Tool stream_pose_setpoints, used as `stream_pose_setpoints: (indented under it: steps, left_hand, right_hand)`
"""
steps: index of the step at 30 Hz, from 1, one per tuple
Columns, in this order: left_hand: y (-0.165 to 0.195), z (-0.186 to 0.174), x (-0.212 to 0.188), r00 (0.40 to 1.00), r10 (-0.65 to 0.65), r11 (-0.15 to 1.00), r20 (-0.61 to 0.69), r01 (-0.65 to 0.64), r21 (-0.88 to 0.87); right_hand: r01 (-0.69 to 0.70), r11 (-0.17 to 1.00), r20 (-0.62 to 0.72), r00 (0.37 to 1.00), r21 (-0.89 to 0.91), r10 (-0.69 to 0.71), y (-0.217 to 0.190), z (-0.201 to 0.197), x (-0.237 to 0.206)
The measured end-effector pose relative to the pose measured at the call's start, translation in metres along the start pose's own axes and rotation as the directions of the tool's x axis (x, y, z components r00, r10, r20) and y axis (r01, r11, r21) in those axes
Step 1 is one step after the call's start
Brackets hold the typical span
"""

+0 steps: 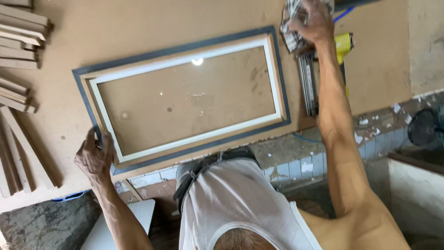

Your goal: The person repeatedly assembles picture frames by wiping the glass with a cloth, placing a backing board, and securing the frame with a pneumatic nail gun. The person handles multiple frames one at a time, flipping them over and stacking completed units.

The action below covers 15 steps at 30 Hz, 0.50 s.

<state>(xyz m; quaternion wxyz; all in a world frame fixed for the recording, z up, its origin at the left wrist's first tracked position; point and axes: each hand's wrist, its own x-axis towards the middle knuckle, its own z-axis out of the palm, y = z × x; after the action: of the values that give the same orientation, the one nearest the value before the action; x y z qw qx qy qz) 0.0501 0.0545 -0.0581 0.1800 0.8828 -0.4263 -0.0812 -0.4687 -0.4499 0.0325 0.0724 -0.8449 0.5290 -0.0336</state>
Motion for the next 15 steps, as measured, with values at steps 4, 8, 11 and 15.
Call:
stream_pose_setpoints:
  steps: [4, 8, 11, 15]
  left_hand:
    - [0.013, 0.008, 0.01, 0.968, -0.014, 0.992, -0.251, 0.045, 0.115]
    - [0.025, 0.013, 0.04, 0.962, -0.071, 0.996, -0.263, 0.053, -0.078]
    - [0.029, 0.009, 0.059, 0.963, -0.12, 0.987, -0.24, 0.089, -0.137]
    - [0.034, 0.008, 0.075, 0.937, -0.318, 0.938, -0.145, 0.288, -0.193]
  right_hand:
    - [0.008, 0.964, -0.06, 0.998, 0.265, 0.008, -0.014, 0.013, 0.02]
    - [0.138, 0.949, -0.354, 0.935, 0.285, -0.029, -0.013, 0.005, -0.008]
    - [0.314, 0.915, -0.57, 0.812, 0.254, -0.12, -0.041, -0.002, -0.071]
    - [0.112, 0.994, -0.168, 0.979, -0.007, -0.112, -0.147, 0.063, -0.157]
